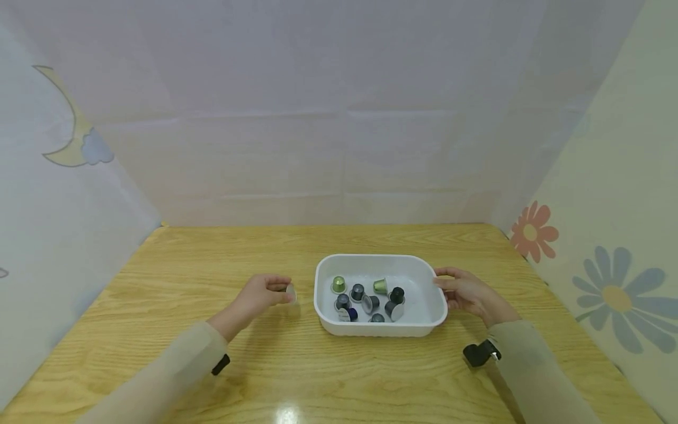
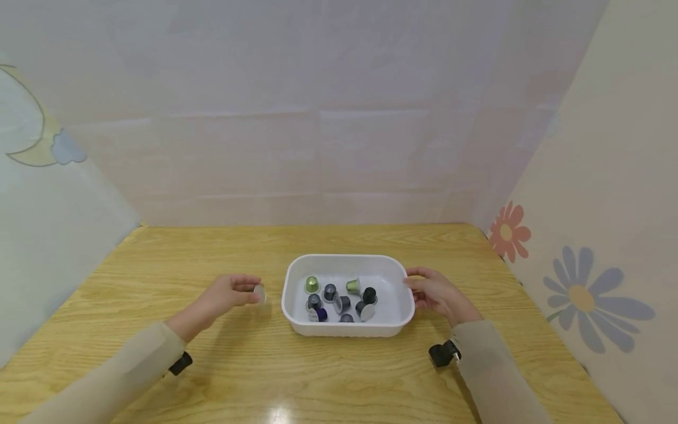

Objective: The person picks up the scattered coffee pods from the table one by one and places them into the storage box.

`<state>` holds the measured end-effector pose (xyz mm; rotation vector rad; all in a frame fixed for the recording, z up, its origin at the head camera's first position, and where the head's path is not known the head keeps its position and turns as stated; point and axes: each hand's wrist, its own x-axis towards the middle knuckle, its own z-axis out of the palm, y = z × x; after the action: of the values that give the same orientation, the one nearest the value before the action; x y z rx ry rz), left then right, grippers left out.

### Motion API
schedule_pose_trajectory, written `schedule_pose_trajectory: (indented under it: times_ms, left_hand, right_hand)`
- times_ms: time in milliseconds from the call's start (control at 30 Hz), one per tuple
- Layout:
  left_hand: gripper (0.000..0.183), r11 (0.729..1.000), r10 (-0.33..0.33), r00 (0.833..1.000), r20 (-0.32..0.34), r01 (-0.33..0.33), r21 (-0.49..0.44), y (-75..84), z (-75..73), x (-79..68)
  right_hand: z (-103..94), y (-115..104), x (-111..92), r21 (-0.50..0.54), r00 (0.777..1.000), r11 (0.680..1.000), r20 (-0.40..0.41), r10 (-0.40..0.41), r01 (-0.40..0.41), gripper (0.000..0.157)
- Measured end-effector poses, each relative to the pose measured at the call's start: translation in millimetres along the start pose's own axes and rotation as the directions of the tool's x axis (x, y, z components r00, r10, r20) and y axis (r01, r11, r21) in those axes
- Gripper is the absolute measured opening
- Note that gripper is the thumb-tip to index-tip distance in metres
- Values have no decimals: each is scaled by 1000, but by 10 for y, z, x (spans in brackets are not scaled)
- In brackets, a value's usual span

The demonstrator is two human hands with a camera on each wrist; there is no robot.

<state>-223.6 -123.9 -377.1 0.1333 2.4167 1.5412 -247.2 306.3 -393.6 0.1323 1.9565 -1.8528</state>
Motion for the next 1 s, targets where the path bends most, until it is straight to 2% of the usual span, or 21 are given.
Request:
schedule_pose_trajectory:
  times_ms: [233, 400, 700, 1000]
  left_hand:
    - [47, 999, 4, 1000, 15, -3, -33, 132, -31, 15]
    - [46, 1000, 8, 1000, 9, -8, -22, 200, -31, 53]
    - [45, 1000, 2, 1000, 2, -2, -14, 296, 44, 90]
    - [44, 1000, 4, 1000, -7, -4, -22, 413, 131, 147]
  right_hand:
    - [-4, 5, 8, 6, 1000, 1000, 2, -1, 1, 36]
    - [-4, 6, 5, 23, 1000, 1000, 7, -3, 3, 29]
    - [1, 9, 3, 29, 1000, 1000, 2, -8, 8, 32]
    - [-2, 9, 4, 28, 1000, 1000, 10, -7, 7, 30]
